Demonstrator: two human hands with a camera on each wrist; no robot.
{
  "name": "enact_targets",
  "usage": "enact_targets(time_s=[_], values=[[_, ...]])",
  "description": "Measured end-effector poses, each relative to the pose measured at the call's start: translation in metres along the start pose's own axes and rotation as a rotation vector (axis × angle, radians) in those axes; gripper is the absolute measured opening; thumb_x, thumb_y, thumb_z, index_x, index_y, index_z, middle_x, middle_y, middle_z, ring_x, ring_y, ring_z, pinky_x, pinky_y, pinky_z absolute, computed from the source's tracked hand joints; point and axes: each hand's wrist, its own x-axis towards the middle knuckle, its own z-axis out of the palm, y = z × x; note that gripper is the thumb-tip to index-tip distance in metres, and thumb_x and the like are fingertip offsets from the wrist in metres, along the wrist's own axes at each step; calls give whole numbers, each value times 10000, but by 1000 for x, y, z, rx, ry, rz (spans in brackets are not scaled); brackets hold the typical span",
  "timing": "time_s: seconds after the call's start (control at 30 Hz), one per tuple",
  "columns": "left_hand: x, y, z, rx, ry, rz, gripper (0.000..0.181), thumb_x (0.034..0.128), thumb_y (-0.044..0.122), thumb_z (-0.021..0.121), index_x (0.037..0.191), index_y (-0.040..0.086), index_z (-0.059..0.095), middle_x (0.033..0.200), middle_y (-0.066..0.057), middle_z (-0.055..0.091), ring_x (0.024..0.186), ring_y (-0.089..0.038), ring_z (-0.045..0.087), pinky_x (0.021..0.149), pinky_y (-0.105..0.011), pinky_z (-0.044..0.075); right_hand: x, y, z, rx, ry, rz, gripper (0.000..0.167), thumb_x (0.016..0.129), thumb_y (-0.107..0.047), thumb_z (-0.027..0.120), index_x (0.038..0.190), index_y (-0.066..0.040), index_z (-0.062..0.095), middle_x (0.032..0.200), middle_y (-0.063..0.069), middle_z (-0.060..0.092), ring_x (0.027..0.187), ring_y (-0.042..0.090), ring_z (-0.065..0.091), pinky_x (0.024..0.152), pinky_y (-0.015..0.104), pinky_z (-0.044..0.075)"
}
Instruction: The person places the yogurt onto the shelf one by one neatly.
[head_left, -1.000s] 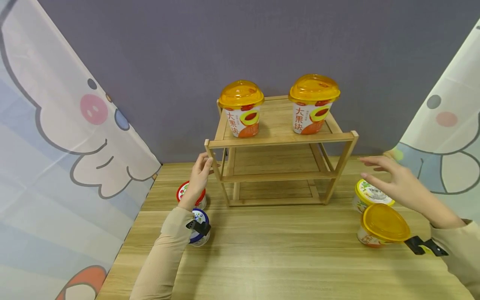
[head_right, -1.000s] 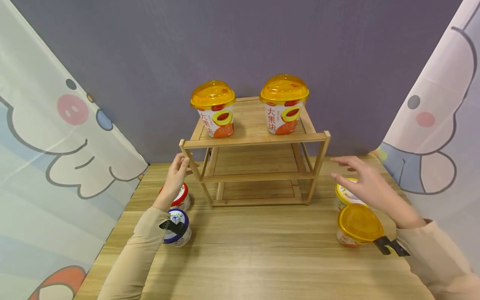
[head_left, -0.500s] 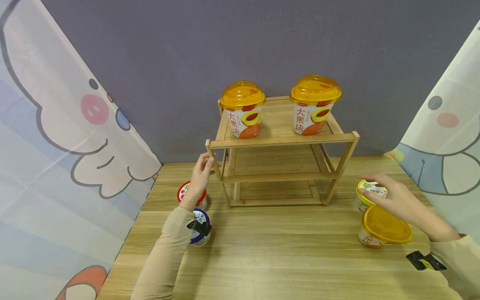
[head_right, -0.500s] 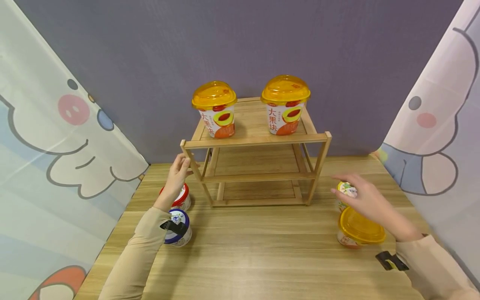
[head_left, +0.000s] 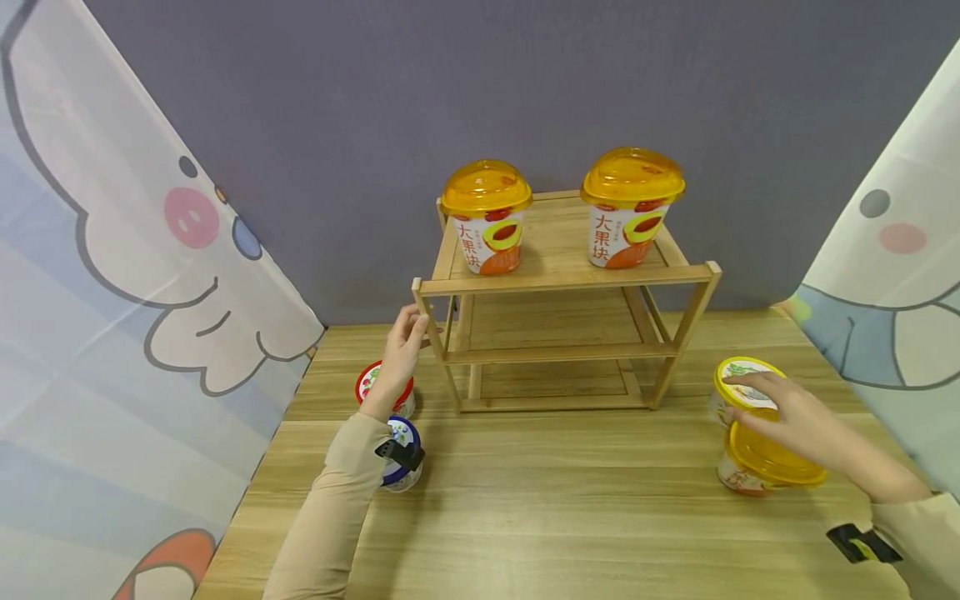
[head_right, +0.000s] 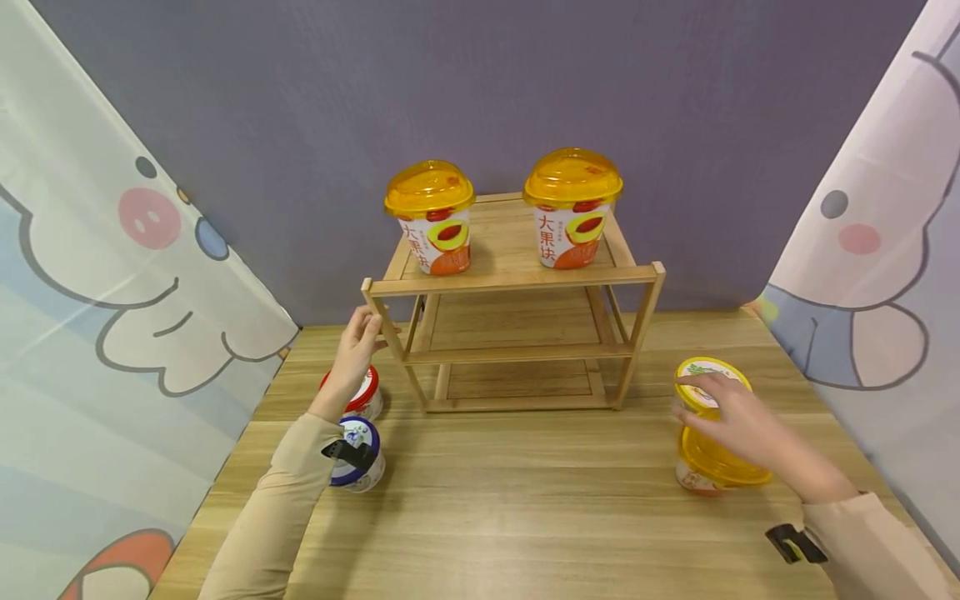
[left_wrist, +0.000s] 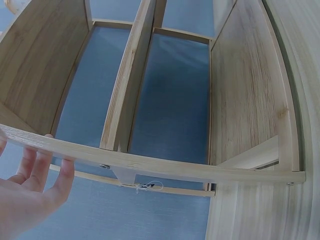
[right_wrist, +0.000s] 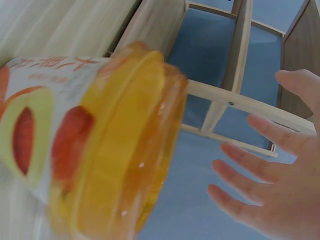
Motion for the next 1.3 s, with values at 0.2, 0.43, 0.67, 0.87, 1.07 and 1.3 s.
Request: enact_targets(time_s=[0.2, 0.43, 0.67, 0.87, 1.07, 1.3], values=[[0, 0, 0, 12, -2, 6, 257, 961, 65, 336, 1175, -63, 397, 889, -2, 492, 810, -3, 562, 862, -470, 431, -8, 7, 3, -18, -31, 8, 397, 759, -139, 684, 1075, 44, 530, 1077, 301, 487, 950, 479, 445, 714, 563, 367], [0, 0, 0, 8, -8, 12, 263, 962, 65, 331, 1182, -65, 394, 950, -137, 497, 992, -422, 514, 868, -475, 426, -16, 14, 8, -55, -31, -8, 495, 672, -194, 751, 1059, 22, 531, 1075, 333, 462, 930, 521, 432, 690, 636, 347], [0, -1, 0, 2, -13, 16, 254, 961, 62, 332, 1175, -59, 397, 950, -146, 496, 1009, -470, 483, 864, -493, 421, -22, 21, 12, -102, -63, 11, 616, 608, -259, 790, 1080, 21, 510, 1074, 342, 439, 917, 529, 431, 677, 651, 346], [0, 0, 0, 13, -9, 5, 259, 963, 75, 331, 1177, -57, 394, 954, -135, 497, 1017, -474, 478, 871, -504, 409, -28, 27, 15, -94, -100, 28, 758, 584, -282, 804, 1218, -78, 442, 1111, 349, 401, 934, 550, 401, 651, 683, 337], [0, 0, 0, 19, -5, 1, 256, 964, 79, 333, 1174, -54, 395, 964, -159, 493, 1020, -489, 465, 872, -512, 403, -34, 33, 19, -91, -91, -10, 892, 495, -267, 835, 1274, -140, 419, 1094, 378, 394, 873, 577, 433, 610, 648, 382], [-1, 0, 1, 20, 0, 2, 252, 964, 76, 334, 1172, -51, 399, 938, -115, 499, 1010, -488, 469, 865, -498, 415, -37, 37, 19, -82, -187, 23, 861, 483, -206, 821, 1196, 28, 399, 1077, 424, 362, 832, 589, 452, 589, 592, 428]])
